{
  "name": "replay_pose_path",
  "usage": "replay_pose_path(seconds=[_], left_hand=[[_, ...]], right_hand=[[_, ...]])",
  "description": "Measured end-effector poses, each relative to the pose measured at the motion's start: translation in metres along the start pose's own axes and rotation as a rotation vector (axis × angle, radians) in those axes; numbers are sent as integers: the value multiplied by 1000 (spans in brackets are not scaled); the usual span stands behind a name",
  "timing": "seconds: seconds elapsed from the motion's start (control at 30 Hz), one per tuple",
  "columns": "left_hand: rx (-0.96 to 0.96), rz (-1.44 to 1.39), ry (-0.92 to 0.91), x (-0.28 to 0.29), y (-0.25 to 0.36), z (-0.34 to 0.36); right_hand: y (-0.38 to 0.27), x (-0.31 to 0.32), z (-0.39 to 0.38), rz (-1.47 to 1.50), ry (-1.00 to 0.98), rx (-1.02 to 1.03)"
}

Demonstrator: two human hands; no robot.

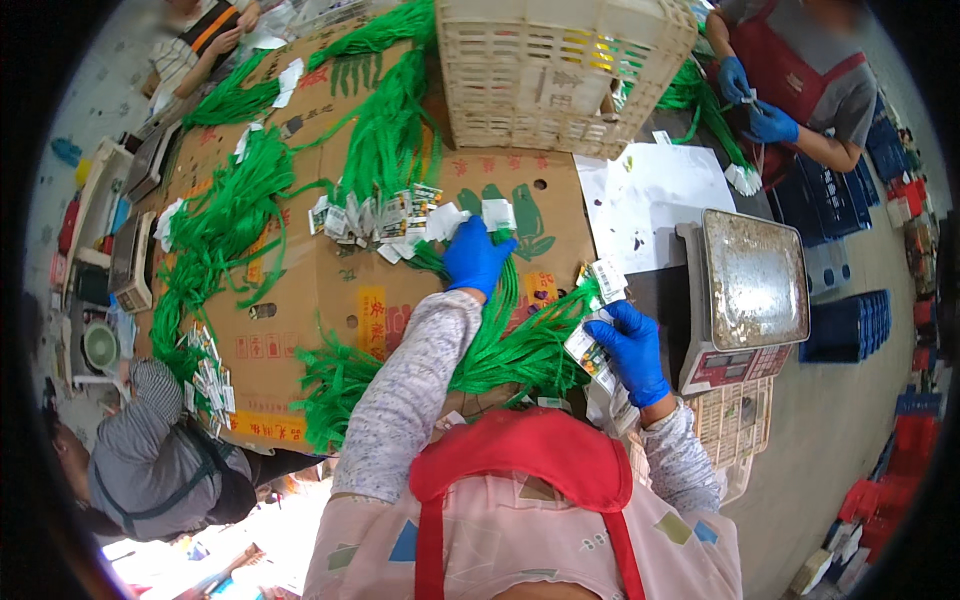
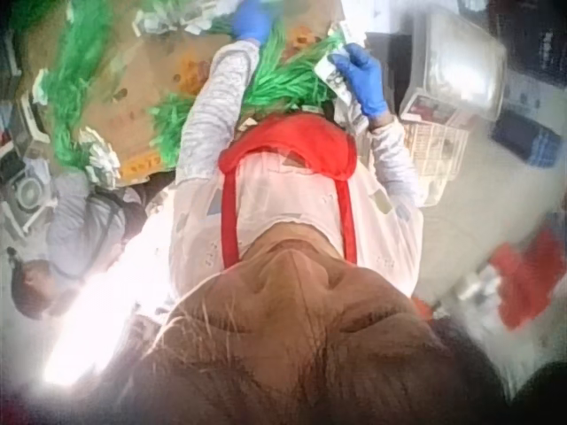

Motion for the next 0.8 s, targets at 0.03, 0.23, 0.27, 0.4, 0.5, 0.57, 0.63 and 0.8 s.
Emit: replay_pose_path(seconds=[0.03, 0.23, 0.27, 0.4, 0.5, 0.57, 0.63, 0.8], left_hand=[[-11, 23, -33, -6, 2, 1], [24, -79, -55, -18, -2, 5], [43, -110, -30, -12, -3, 2], [-6, -260, 87, 11, -8, -8], [-60, -362, 162, 41, -1, -17], [-115, -347, 200, 62, 8, -23], [-261, -315, 327, 76, 14, -32], [-368, -336, 298, 97, 28, -49]], right_hand=[[-4, -5, -1, -21, -20, 16], [-11, -6, -12, -66, 5, 42], [-13, -4, -13, -33, 20, 51], [-11, 8, -8, -180, -5, 65], [-38, -11, -2, -209, -86, 231], [-42, -15, 6, -148, -120, 202], [-46, -21, 17, -108, -160, 308], [-45, -43, 44, -104, -230, 351]])
Point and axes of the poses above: each hand's wrist, its own z-axis towards the middle knuckle, its own x-axis out of the back of the hand, y = z × x, the point moved 3 cm from there along z, towards the middle knuckle, and after that the axes turned 9 degrees about z, right-handed, at the moved point
